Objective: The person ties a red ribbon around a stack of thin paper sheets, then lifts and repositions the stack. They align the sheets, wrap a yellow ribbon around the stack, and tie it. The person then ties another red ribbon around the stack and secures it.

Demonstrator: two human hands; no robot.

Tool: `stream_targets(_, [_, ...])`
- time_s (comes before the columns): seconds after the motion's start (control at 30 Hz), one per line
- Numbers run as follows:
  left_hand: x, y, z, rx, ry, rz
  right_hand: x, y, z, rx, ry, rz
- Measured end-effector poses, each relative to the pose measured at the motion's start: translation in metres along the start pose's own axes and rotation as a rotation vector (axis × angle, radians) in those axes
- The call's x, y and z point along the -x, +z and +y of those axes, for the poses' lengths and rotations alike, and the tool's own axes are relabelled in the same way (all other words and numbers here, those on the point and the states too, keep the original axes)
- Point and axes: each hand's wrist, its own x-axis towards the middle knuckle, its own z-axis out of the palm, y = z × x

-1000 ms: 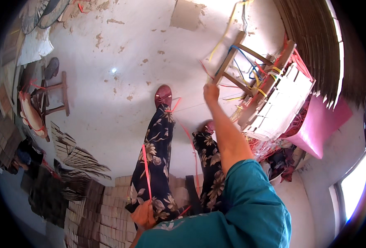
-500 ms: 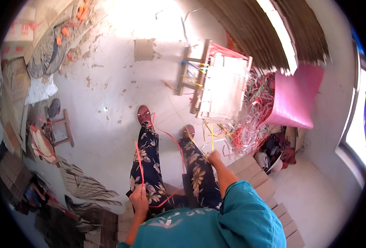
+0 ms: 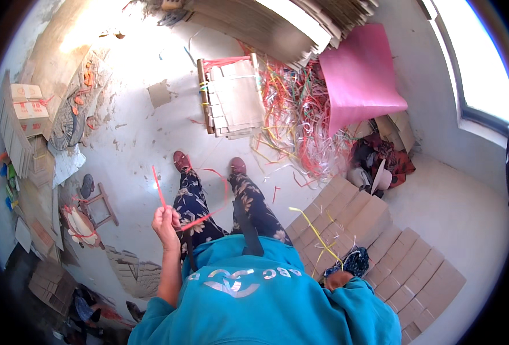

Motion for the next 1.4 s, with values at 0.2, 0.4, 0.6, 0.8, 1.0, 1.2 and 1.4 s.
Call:
stream_targets(0.2, [0.051, 0.088, 0.120, 0.476, 0.161, -0.487, 0.249, -0.029, -0.348, -0.711, -1.265, 0.511])
stream_targets(0.4, [0.097, 0.118, 0.182, 0.548, 0.047, -0.765, 0.366, 0.091, -0.471, 0.195, -1.766, 0.333])
stream_targets(0.6, [0.072, 0.058, 0.225, 0.697, 0.281, -0.627, 0.387, 0.124, -0.511, 0.629, -1.740, 0.397])
stream_targets(0.8, [0.062, -0.008, 0.281, 0.928, 0.422, -0.622, 0.398, 0.148, -0.569, 0.935, -1.513, 1.095])
stream_targets(1.0, [0.044, -0.036, 0.332, 1.069, 0.569, -0.806, 0.449, 0.254, -0.623, 0.210, -1.553, -0.304])
stream_targets(1.2, [-0.024, -0.078, 0.395, 0.894, 0.588, -0.175, 0.428, 0.213, -0.674, 0.403, -1.633, -0.078])
stream_targets(1.4, [-0.102, -0.059, 0.465, 0.903, 0.681, 0.051, 0.470, 0.136, -0.756, 0.158, -1.600, 0.221])
